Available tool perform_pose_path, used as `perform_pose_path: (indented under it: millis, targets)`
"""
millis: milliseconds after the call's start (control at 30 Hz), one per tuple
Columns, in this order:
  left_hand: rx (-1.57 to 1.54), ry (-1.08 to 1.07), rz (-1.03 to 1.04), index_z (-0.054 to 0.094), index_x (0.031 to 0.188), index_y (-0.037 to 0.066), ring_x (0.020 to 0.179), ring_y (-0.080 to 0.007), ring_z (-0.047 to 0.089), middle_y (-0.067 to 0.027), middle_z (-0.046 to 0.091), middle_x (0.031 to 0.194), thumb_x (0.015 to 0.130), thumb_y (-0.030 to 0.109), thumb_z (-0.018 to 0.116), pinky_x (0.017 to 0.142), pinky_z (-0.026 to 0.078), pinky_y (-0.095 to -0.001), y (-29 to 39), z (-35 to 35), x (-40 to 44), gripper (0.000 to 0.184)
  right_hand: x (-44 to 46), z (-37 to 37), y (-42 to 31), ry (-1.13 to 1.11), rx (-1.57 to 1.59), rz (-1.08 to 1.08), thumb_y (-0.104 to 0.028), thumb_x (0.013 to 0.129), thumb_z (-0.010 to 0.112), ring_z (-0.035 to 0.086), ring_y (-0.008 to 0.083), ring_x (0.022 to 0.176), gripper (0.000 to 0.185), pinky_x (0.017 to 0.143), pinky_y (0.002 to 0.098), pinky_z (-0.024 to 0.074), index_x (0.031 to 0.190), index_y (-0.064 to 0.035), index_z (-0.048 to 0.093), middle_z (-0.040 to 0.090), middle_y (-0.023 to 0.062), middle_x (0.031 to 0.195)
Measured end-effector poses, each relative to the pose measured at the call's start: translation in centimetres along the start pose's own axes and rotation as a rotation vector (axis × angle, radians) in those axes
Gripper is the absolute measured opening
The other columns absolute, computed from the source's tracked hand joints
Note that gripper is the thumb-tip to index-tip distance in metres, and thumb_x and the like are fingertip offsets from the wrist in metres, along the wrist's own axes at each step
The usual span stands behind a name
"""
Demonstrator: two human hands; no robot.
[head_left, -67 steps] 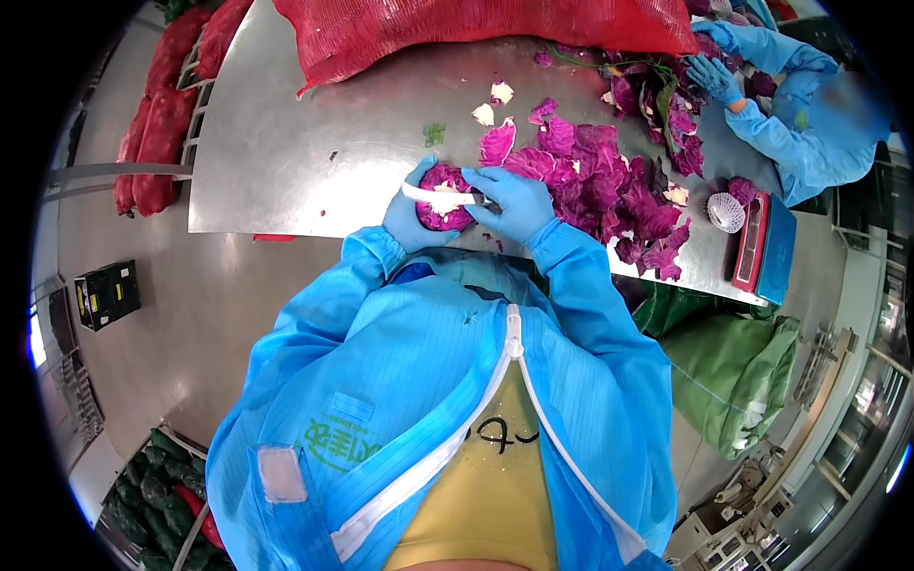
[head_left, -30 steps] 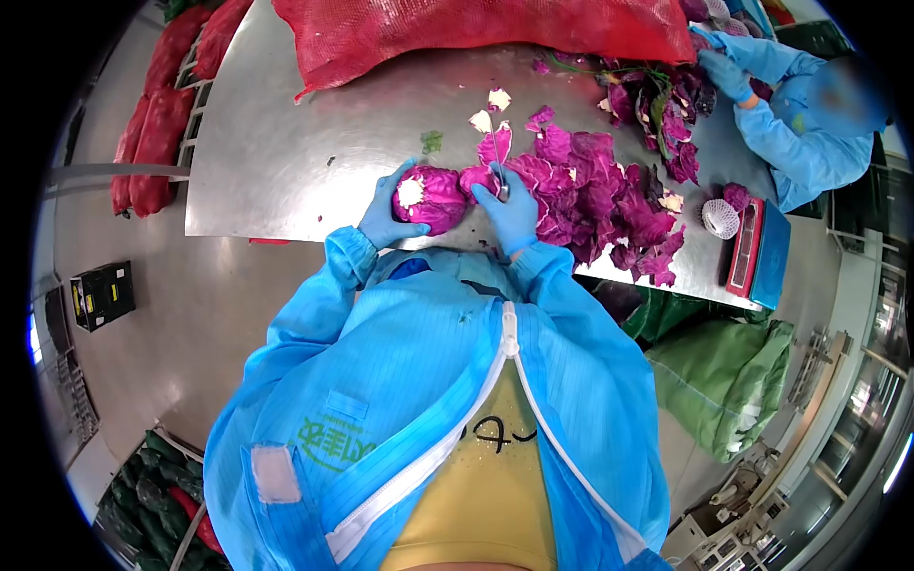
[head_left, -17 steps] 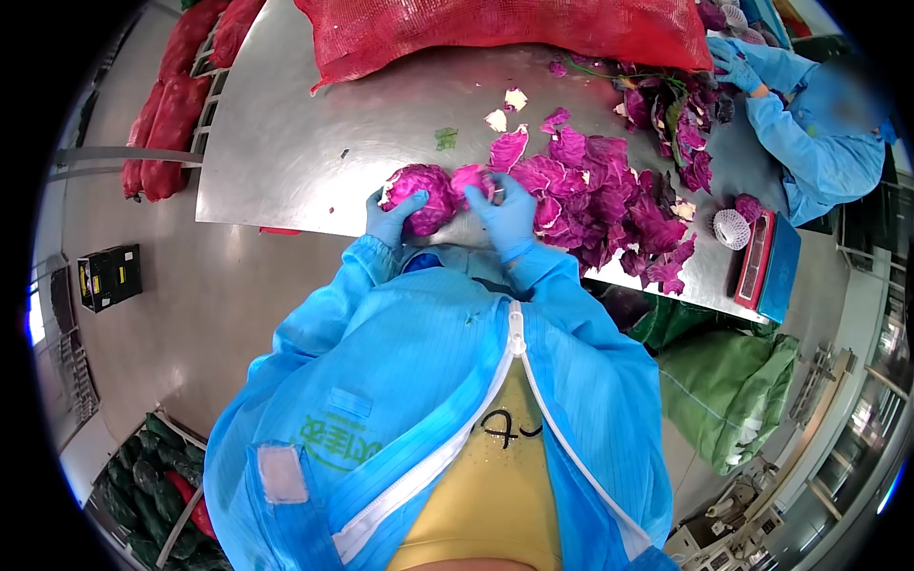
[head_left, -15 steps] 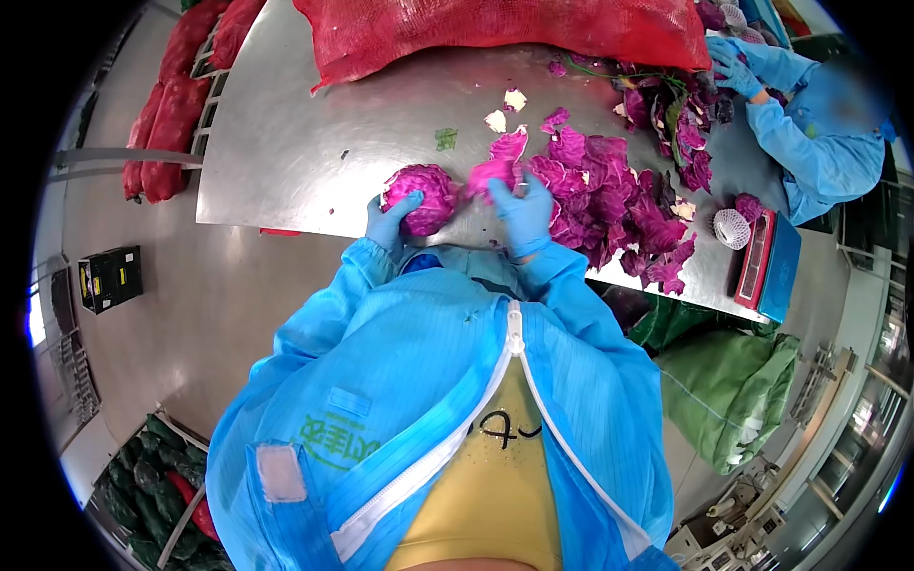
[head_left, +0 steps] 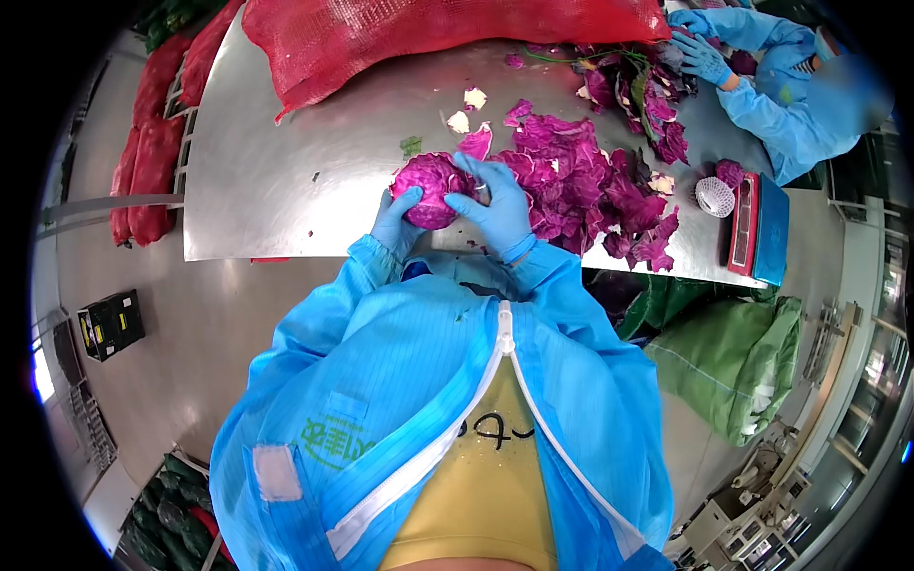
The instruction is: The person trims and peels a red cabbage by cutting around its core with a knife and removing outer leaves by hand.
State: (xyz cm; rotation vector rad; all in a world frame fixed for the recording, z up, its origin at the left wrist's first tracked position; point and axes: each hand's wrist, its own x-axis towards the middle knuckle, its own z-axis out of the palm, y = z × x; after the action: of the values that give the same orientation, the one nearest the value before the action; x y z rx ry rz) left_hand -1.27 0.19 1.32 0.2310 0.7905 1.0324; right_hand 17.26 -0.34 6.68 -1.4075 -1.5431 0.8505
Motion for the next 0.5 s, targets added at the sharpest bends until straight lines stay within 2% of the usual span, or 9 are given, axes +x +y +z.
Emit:
perform_pose_path:
  millis: [33,67,100,167,200,300,367,433,500]
  targets:
    - [-0.036,-0.056,-0.02,0.031,0.134,0.001,0.117,-0.0321,0.051,-0.0187,0.048,0.127,0.075,0.017,0.074,0.096,0.047,-0.0481,0.0,0.2,0.0,0.075,0.0,0.4,0.0,0.023,0.034,-0.108,-0.028,0.072,0.077,0.054,0.0186,0.082,0.05,0.074,0.0292,0.0469,0.117,-0.0128,0.062,0.056,0.0083,0.099]
    - [-0.032,-0.055,-0.022,0.031,0.134,0.001,0.117,-0.0321,0.051,-0.0187,0.048,0.127,0.075,0.017,0.074,0.096,0.047,-0.0481,0.0,0.2,-0.1,0.075,-0.2,0.0,0.1,-0.009,0.137,-0.026,-0.021,0.078,0.073,0.053,0.0136,0.074,0.043,0.065,0.0259,0.0464,0.118,-0.013,0.061,0.058,0.0053,0.103]
    - [-0.078,-0.103,-0.013,0.032,0.134,0.002,0.118,-0.0314,0.05,-0.0176,0.048,0.128,0.075,0.016,0.074,0.098,0.046,-0.0472,0.0,0.1,-0.2,0.074,-0.3,-0.2,0.5,-0.006,0.14,-0.023,-0.021,0.078,0.073,0.053,0.0136,0.074,0.043,0.065,0.0259,0.0464,0.118,-0.013,0.061,0.058,0.0053,0.103]
    - [-0.12,-0.157,-0.01,0.033,0.135,0.003,0.119,-0.0307,0.05,-0.0165,0.048,0.129,0.075,0.015,0.074,0.099,0.045,-0.0462,0.0,-0.1,0.1,0.074,-0.3,-0.5,1.7,0.081,0.673,0.502,-0.017,0.082,0.07,0.05,0.0074,0.063,0.041,0.055,0.0218,0.0426,0.121,-0.0136,0.058,0.06,0.001,0.098]
    - [-0.034,-0.191,0.042,0.033,0.135,0.005,0.119,-0.0301,0.05,-0.015,0.048,0.13,0.074,0.015,0.075,0.1,0.044,-0.0457,0.2,-0.4,0.1,0.075,0.1,-0.8,1.8,0.063,0.658,0.547,-0.019,0.084,0.069,0.046,0.0038,0.054,0.045,0.046,0.0191,0.0367,0.126,-0.0136,0.054,0.06,-0.0017,0.091]
    - [0.12,-0.24,0.103,0.036,0.137,0.01,0.119,-0.0285,0.05,-0.0116,0.048,0.131,0.07,0.014,0.078,0.102,0.042,-0.0434,0.7,-0.9,0.8,0.079,0.5,-1.3,1.5,-0.118,0.793,0.587,-0.02,0.082,0.072,0.045,0.0042,0.054,0.051,0.046,0.0193,0.0363,0.129,-0.0132,0.053,0.059,-0.002,0.085]
    - [0.434,-0.351,0.248,0.037,0.136,0.009,0.118,-0.0268,0.05,-0.0105,0.047,0.132,0.067,0.017,0.082,0.103,0.041,-0.0406,1.1,-1.6,1.8,0.082,0.4,-0.9,2.8,-0.24,0.859,0.56,-0.02,0.081,0.073,0.045,0.0046,0.053,0.056,0.045,0.0199,0.0362,0.132,-0.0134,0.051,0.058,-0.0021,0.083]
    - [0.43,-0.348,0.287,0.04,0.136,0.008,0.117,-0.0252,0.05,-0.0097,0.048,0.131,0.068,0.022,0.082,0.105,0.038,-0.0382,0.7,-0.9,1.9,0.081,0.3,-0.7,2.9,-0.24,0.74,0.484,-0.019,0.08,0.074,0.045,0.005,0.053,0.057,0.045,0.0208,0.0366,0.132,-0.0136,0.052,0.058,-0.0024,0.081]
    - [0.264,-0.207,0.448,0.041,0.134,0.008,0.117,-0.024,0.05,-0.0098,0.05,0.129,0.074,0.024,0.078,0.105,0.037,-0.0378,-0.9,-2.6,3.7,0.072,-0.3,0.0,3.9,-0.207,0.714,0.473,-0.019,0.078,0.076,0.044,0.0048,0.053,0.057,0.045,0.0207,0.0364,0.13,-0.0136,0.053,0.058,-0.0026,0.078]
